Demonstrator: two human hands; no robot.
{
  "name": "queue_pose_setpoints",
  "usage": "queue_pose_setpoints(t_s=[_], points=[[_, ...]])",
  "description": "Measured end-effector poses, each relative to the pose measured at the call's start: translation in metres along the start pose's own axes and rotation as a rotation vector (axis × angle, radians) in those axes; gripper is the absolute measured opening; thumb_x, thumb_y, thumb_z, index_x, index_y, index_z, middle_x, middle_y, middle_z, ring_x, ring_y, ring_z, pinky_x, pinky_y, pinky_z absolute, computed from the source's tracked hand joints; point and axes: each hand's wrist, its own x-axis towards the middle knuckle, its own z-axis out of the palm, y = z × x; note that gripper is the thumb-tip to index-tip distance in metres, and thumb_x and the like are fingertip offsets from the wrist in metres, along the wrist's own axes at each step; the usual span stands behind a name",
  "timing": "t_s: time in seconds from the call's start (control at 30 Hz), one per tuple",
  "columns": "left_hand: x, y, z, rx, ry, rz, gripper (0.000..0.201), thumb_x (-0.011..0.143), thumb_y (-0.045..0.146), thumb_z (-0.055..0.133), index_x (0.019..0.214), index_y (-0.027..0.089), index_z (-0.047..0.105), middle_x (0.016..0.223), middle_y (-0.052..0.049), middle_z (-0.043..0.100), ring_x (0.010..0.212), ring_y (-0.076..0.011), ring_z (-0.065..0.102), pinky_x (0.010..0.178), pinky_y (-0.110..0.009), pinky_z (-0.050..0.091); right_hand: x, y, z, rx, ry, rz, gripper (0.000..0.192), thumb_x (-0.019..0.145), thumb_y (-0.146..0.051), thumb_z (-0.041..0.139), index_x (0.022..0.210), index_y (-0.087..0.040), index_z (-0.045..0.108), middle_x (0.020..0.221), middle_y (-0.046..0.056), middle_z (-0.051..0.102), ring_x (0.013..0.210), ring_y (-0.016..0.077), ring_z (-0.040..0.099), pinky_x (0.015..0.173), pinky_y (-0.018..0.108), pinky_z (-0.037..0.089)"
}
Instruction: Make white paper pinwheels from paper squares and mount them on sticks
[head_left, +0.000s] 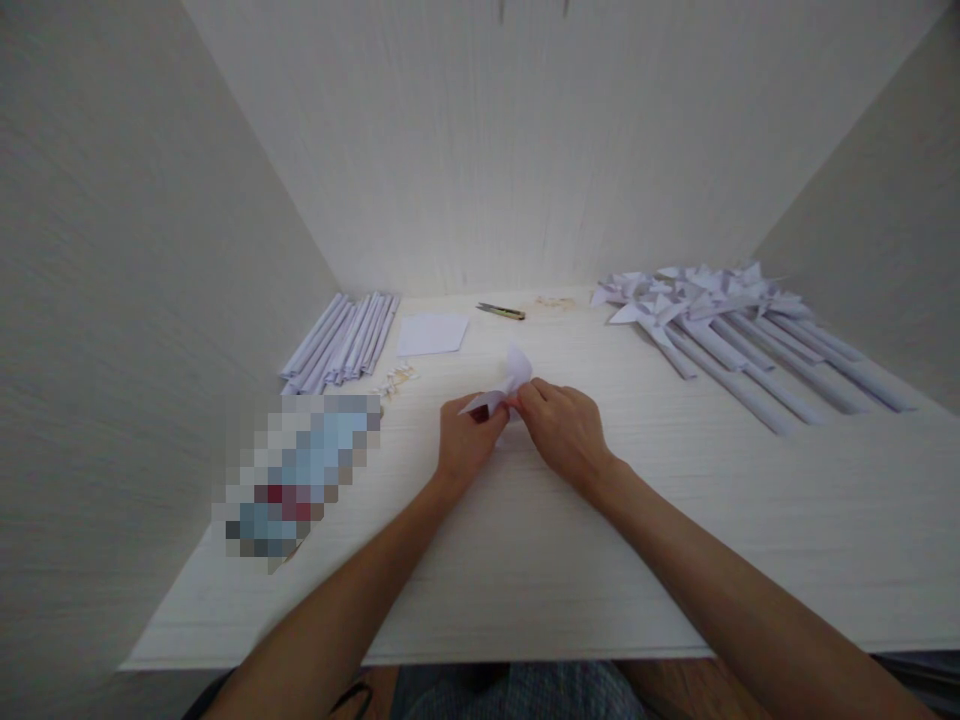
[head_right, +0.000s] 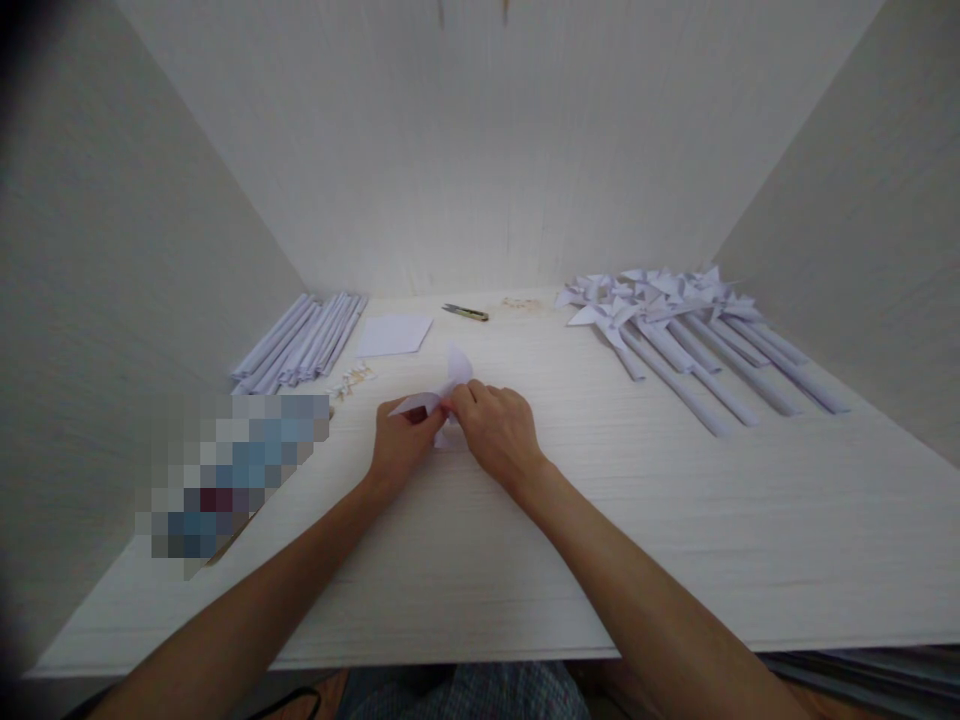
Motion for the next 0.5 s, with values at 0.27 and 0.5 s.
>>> queue_pose_setpoints(t_s=[0.27, 0.5], points=[[0.0024, -0.0009, -0.0010, -0.087, 0.043, -0.074, 0.017, 0.058, 0.024, 0.056, 0.045, 0.015, 0.051, 0.044, 0.004, 0.044, 0.045, -0.0078, 0.039, 0.045, -0.020, 0.032, -0.0007, 0.0014, 0.0038, 0.016, -0.013, -0.032, 0.019, 0.085, -0.015, 0.035, 0.075, -0.017, 0.051, 0.069, 0.004, 0.057, 0.058, 0.0141, 0.048, 0.053, 0.027, 0.025], [0.0022, -0.0032, -0.0019, -0.064, 0.035, -0.045, 0.019, 0.060, 0.024, 0.054, 0.044, 0.015, 0.048, 0.042, 0.005, 0.040, 0.043, -0.0067, 0.037, 0.043, -0.020, 0.030, -0.0038, 0.0027, 0.0024, 0.106, 0.068, -0.023, 0.022, 0.085, -0.018, 0.036, 0.070, -0.017, 0.053, 0.065, 0.003, 0.056, 0.056, 0.0126, 0.046, 0.053, 0.025, 0.028]])
